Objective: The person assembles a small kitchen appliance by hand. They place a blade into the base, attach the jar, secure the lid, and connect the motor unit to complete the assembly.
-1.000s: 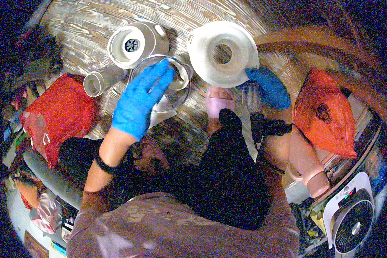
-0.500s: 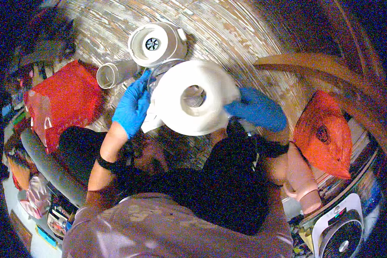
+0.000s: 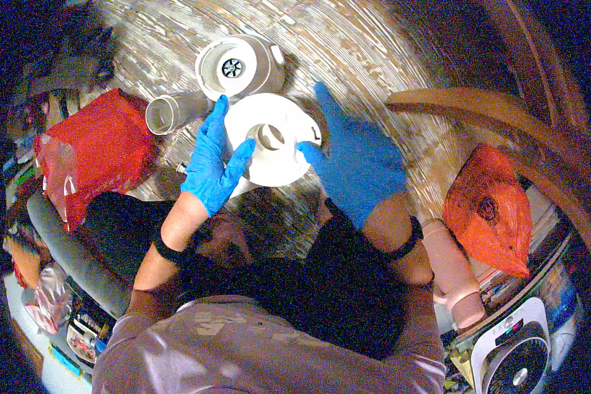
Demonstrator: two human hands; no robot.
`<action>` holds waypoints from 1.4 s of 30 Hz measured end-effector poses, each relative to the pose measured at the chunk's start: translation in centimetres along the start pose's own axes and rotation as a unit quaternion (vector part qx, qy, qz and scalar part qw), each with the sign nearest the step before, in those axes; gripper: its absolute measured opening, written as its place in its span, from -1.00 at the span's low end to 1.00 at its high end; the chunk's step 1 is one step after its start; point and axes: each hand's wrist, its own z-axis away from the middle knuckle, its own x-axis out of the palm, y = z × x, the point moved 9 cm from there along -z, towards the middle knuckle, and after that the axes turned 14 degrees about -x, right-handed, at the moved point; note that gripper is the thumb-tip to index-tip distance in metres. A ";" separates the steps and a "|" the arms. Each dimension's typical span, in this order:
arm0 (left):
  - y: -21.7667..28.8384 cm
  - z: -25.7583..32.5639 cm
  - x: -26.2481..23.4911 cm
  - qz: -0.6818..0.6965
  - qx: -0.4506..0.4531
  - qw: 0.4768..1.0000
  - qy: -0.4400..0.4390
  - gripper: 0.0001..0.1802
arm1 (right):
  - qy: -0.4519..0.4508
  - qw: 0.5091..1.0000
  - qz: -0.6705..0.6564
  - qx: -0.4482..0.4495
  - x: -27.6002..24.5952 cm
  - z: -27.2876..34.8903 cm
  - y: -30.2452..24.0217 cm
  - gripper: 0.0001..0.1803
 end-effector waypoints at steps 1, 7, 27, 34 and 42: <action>0.1 0.0 0.1 -0.001 0.004 1.000 0.003 -0.15 | -0.008 0.999 -0.021 -0.027 0.4 -0.2 -0.4 -0.24; 1.1 0.1 -0.1 -0.014 0.035 0.998 0.043 -0.14 | -0.021 0.991 -0.111 -0.076 1.4 -0.7 -0.2 -0.29; 4.3 1.8 -2.2 0.061 0.109 0.984 0.126 -0.35 | 0.005 0.986 -0.143 -0.088 0.4 0.2 -1.1 -0.31; 10.9 6.1 -0.5 0.112 0.246 0.961 -0.057 -0.14 | 0.073 0.924 -0.365 -0.087 -1.3 3.8 4.2 -0.41; 5.2 1.6 -3.6 -0.024 0.123 0.987 0.098 -0.46 | 0.171 0.838 -0.510 0.090 6.1 6.7 20.2 -0.73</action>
